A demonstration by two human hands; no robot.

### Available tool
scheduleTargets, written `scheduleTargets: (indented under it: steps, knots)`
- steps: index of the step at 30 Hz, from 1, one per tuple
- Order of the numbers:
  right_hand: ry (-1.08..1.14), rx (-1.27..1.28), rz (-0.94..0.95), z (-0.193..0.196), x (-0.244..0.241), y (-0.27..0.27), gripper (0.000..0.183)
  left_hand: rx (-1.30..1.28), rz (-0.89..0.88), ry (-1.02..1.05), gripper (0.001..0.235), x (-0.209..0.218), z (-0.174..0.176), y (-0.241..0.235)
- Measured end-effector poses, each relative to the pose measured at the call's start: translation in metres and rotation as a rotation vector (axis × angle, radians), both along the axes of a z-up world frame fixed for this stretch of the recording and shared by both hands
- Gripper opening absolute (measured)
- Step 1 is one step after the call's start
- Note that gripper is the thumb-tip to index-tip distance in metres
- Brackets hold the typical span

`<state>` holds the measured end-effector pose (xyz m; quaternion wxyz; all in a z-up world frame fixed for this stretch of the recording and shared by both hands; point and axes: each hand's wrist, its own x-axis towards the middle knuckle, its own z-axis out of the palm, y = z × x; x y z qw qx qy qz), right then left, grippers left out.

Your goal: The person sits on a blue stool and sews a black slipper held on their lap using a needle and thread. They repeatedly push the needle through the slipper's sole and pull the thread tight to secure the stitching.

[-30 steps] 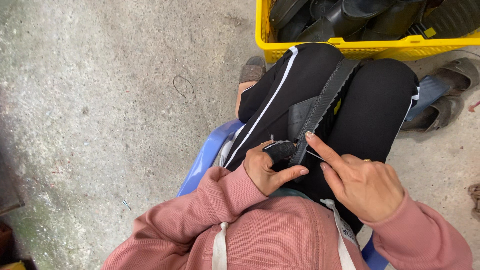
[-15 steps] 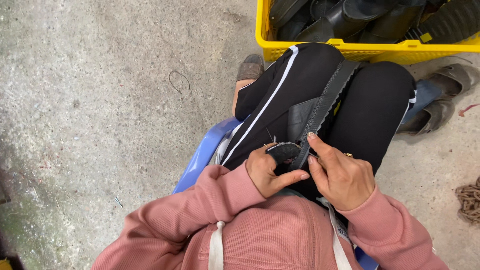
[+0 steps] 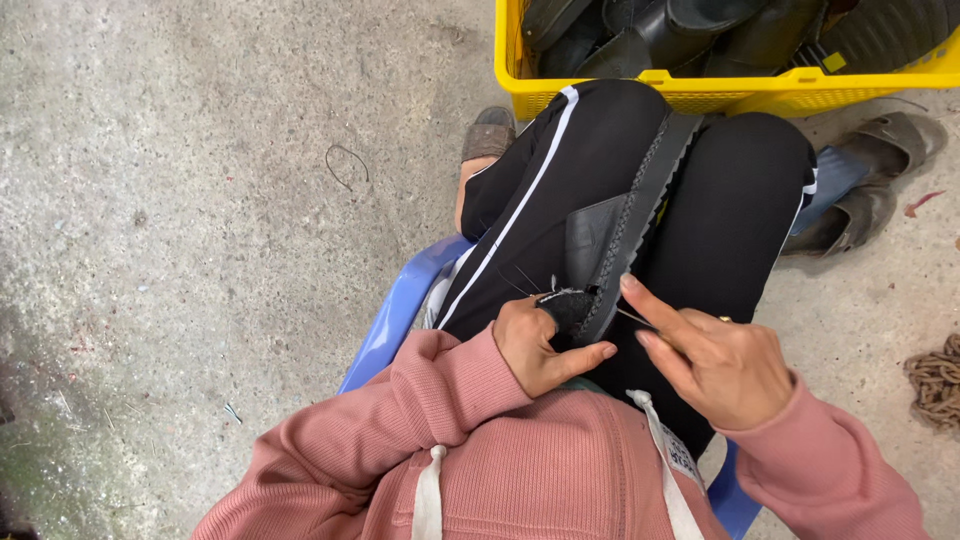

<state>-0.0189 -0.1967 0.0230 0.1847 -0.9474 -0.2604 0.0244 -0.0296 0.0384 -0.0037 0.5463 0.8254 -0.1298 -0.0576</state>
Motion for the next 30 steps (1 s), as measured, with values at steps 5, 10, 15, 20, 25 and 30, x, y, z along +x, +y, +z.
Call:
scheduleTargets:
  steps: [5, 10, 15, 20, 25, 30]
  knots:
    - [0.036, -0.134, -0.093, 0.003, -0.011, -0.016, 0.049, 0.032, 0.049, 0.203, 0.070, 0.011, 0.002, 0.014]
    - [-0.063, -0.035, -0.056, 0.017, -0.011, 0.018, 0.038, -0.144, -0.014, 0.274, 0.038, 0.017, 0.013, 0.017]
    - [-0.052, -0.017, -0.067, 0.008, -0.013, 0.023, 0.039, -0.157, -0.031, 0.240, 0.036, 0.017, 0.013, 0.017]
    - [-0.081, -0.025, -0.046, 0.006, -0.013, 0.019, 0.040, -0.162, -0.037, 0.249, 0.037, 0.017, 0.014, 0.015]
    - [-0.056, -0.011, -0.038, 0.009, -0.012, 0.020, 0.040, -0.219, -0.036, 0.224, 0.020, 0.016, 0.013, 0.014]
    - [-0.009, -0.164, -0.052, 0.011, -0.010, 0.018, 0.053, -0.007, -0.029, 0.086, 0.043, 0.004, 0.005, 0.006]
